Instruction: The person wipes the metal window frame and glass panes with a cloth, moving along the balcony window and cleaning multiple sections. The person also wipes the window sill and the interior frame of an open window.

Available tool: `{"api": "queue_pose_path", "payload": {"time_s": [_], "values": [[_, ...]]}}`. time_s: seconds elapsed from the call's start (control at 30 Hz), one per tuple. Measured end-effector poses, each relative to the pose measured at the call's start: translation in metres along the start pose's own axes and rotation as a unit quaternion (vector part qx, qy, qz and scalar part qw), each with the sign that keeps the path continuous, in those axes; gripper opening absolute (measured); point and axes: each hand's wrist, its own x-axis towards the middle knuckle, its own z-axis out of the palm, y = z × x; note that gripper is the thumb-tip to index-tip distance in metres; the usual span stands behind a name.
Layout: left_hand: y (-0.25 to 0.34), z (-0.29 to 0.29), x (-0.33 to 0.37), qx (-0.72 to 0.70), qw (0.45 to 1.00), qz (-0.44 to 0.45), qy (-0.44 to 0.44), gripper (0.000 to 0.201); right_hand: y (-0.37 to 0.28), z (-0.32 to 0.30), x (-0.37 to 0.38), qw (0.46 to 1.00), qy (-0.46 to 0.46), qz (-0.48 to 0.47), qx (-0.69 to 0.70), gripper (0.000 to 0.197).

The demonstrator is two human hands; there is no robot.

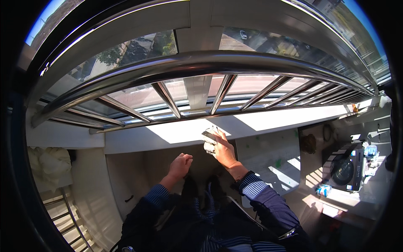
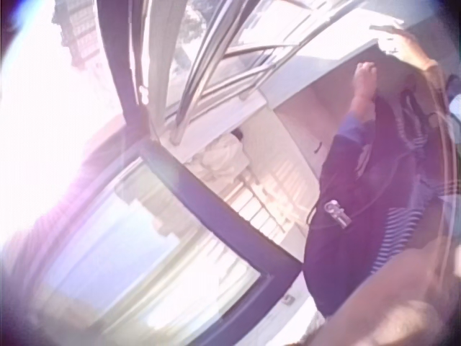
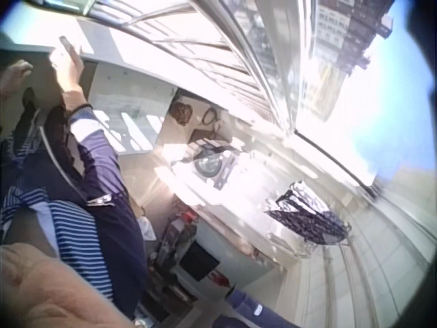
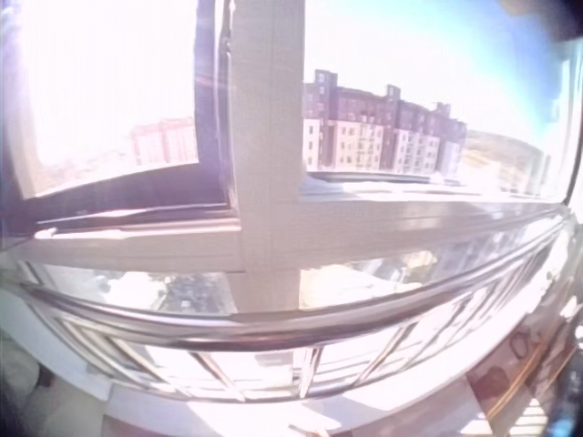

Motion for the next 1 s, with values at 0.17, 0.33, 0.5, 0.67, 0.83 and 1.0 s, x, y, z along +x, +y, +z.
{"api": "queue_pose_path", "payload": {"time_s": [0.17, 0.33, 0.5, 0.67, 0.83, 1.0], "values": [[0.046, 0.011, 0.019, -0.441, 0.893, -0.083, -0.041, 0.043, -0.034, 0.001, 0.036, 0.977, 0.098, -0.132, -0.136, 0.064], [0.079, -0.002, 0.073, -0.670, 0.738, -0.080, -0.005, 0.055, -0.036, 0.004, 0.079, 0.951, -0.088, 0.000, -0.297, 0.081], [0.074, -0.003, 0.108, -0.669, 0.741, -0.040, 0.039, 0.046, -0.035, 0.008, 0.104, 0.974, -0.089, 0.050, -0.201, 0.055], [0.060, 0.011, 0.093, -0.681, 0.725, -0.086, 0.052, 0.043, -0.029, 0.016, 0.095, 0.978, -0.110, 0.100, -0.145, 0.062], [0.064, 0.024, 0.082, -0.752, 0.655, -0.066, -0.028, 0.054, -0.016, 0.026, 0.069, 0.963, -0.043, -0.035, -0.263, 0.078], [0.042, 0.005, 0.087, -0.765, 0.639, -0.070, 0.030, 0.044, -0.028, 0.040, 0.106, 0.982, -0.065, -0.022, -0.175, 0.072]]}}
